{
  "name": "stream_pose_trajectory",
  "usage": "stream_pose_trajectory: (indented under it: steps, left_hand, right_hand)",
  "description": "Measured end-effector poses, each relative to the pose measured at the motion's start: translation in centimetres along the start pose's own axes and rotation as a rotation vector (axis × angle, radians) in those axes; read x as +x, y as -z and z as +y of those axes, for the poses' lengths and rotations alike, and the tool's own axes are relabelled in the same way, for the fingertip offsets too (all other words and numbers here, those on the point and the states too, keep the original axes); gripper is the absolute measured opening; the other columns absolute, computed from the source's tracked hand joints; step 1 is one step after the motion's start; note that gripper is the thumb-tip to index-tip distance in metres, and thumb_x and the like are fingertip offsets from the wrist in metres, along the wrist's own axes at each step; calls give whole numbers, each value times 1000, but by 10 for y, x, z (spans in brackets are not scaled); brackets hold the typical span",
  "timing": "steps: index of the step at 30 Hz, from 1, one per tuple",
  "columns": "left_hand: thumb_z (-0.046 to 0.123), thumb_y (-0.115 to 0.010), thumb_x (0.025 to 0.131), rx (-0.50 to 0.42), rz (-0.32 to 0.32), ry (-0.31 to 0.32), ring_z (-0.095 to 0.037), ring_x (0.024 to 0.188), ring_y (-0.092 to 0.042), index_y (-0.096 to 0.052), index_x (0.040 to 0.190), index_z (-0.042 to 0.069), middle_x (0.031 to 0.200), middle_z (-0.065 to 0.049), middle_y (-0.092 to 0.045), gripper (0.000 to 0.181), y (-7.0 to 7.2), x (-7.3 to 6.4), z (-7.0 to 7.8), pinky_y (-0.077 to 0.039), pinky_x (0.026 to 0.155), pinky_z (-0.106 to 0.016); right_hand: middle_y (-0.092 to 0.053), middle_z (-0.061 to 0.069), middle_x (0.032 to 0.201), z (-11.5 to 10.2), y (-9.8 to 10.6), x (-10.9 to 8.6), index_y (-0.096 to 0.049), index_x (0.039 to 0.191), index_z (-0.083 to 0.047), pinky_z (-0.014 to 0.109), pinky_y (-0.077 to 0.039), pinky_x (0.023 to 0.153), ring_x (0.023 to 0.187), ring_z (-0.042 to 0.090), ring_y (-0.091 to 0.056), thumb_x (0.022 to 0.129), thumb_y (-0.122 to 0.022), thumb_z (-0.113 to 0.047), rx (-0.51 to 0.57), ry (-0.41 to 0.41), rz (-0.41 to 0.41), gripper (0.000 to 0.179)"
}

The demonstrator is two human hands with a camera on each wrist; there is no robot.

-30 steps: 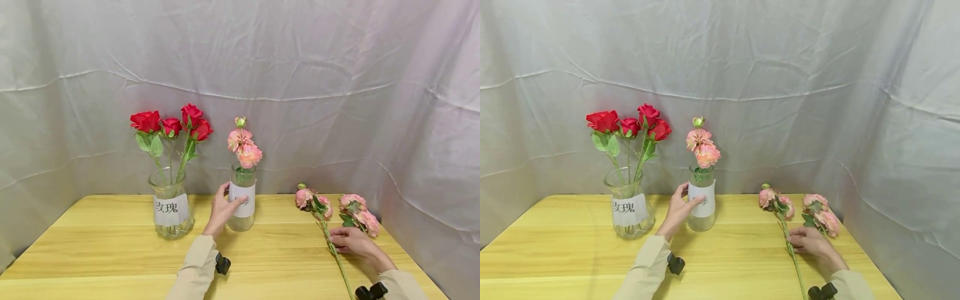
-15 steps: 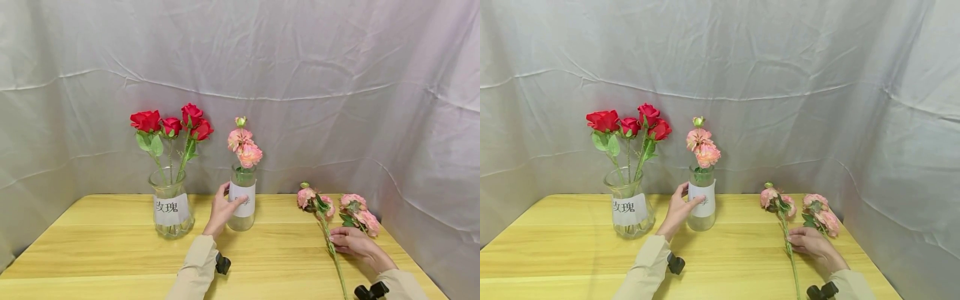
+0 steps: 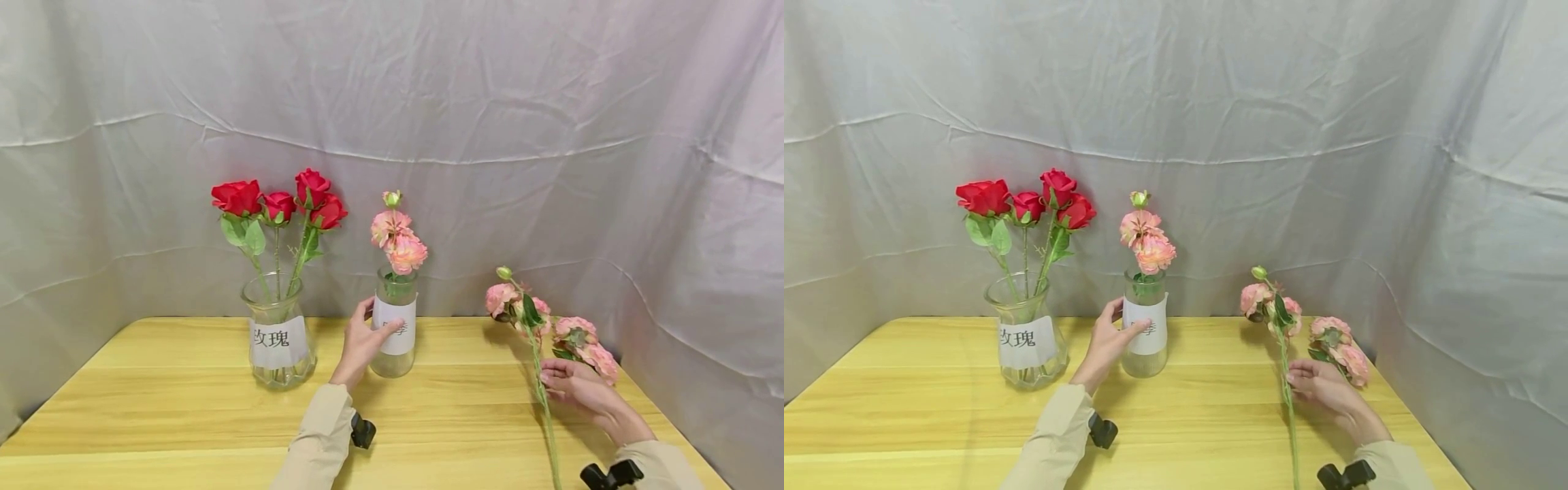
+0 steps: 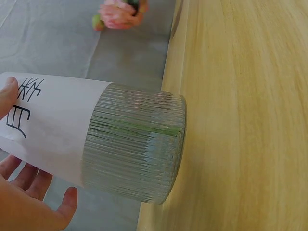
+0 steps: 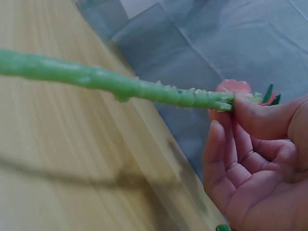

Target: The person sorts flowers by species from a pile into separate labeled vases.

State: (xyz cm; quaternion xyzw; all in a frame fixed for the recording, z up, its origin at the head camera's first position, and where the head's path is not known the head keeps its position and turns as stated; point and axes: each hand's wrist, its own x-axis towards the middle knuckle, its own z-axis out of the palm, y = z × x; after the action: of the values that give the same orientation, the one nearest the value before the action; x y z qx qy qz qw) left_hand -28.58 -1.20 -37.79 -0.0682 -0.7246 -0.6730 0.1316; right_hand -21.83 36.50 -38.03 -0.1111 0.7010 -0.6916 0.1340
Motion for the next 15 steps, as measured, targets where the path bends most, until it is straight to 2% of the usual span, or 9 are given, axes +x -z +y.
stream_pose_trajectory:
  steps: [4, 9, 15]
  left_hand:
    - [20, -81, 78, 2, 7, -5, -34, 123, -46, -48, 135, 0, 131, -19, -53, 69, 0, 0, 0, -38, 102, -49]
    - [20, -81, 78, 6, 7, -6, -35, 123, -46, -48, 135, 0, 132, -20, -53, 69, 0, 0, 0, -38, 102, -49]
    - [20, -81, 78, 4, 2, -8, -35, 123, -46, -47, 135, 0, 132, -19, -52, 70, 0, 0, 0, -38, 102, -50]
  right_hand:
    - [-58, -3, 92, -4, -4, 0, -59, 102, -12, 25, -51, 76, 83, 8, -57, 97, -50, 2, 50, 29, 51, 17]
    - [-57, -1, 91, -9, -11, 0, -57, 100, -11, 25, -52, 75, 82, 8, -58, 97, -51, 3, 96, 78, 146, 16]
    - [-58, -1, 90, -13, -21, 0, -55, 101, -10, 25, -52, 74, 83, 11, -59, 99, -46, 3, 159, 167, 168, 16]
